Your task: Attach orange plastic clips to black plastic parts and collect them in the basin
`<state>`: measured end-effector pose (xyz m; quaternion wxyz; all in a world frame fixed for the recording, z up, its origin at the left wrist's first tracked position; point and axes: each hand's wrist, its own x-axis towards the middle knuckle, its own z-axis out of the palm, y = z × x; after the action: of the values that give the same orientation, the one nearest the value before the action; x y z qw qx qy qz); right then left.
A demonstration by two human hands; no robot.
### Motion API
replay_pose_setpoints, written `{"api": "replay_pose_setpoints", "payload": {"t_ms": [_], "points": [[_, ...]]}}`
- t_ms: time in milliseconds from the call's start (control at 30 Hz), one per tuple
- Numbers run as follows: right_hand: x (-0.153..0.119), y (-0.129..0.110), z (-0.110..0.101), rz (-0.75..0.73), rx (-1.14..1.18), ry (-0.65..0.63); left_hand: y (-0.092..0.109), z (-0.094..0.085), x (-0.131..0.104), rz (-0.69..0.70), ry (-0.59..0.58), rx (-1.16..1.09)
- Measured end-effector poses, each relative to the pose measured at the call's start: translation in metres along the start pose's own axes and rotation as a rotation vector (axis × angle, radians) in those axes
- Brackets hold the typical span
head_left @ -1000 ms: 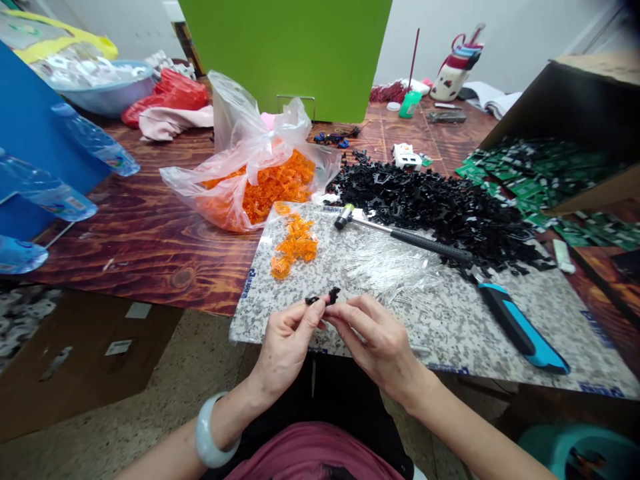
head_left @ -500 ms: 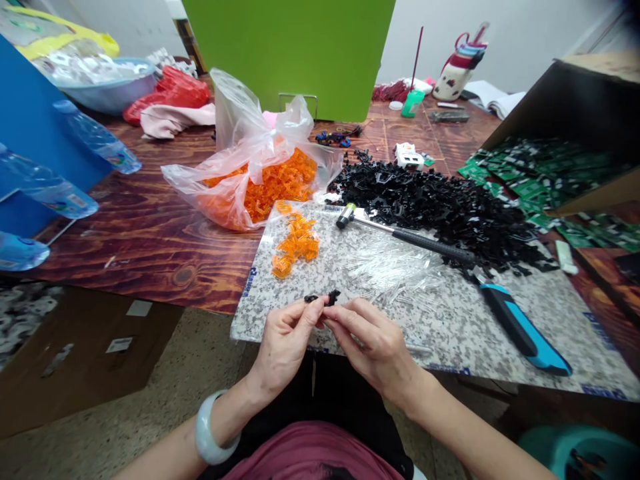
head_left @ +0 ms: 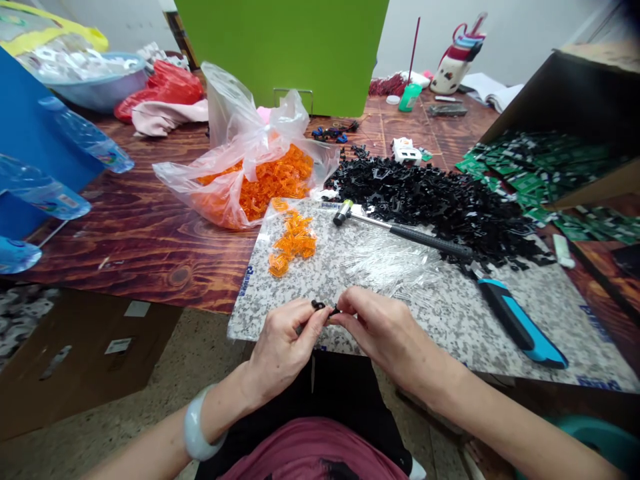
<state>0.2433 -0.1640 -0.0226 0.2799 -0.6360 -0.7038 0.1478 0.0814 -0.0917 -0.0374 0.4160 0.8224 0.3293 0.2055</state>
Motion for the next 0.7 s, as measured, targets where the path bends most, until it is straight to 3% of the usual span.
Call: {"api": "replay_pose_setpoints", "payload": {"t_ms": [233, 500, 700], "points": [[0.002, 0.004, -0.006, -0.119, -0.144, -0.206, 0.001, -0.006, 0.002, 0.059, -0.140, 0.055], [0.002, 0.010, -0.011, -0.162, -0.099, -0.211, 0.003, -0.013, 0.003, -0.036, -0.259, 0.001], [0.001, 0.021, -0.003, -0.192, 0.148, -0.232, 0.001, -0.022, 0.008, 0.029, -0.366, -0.063]]}}
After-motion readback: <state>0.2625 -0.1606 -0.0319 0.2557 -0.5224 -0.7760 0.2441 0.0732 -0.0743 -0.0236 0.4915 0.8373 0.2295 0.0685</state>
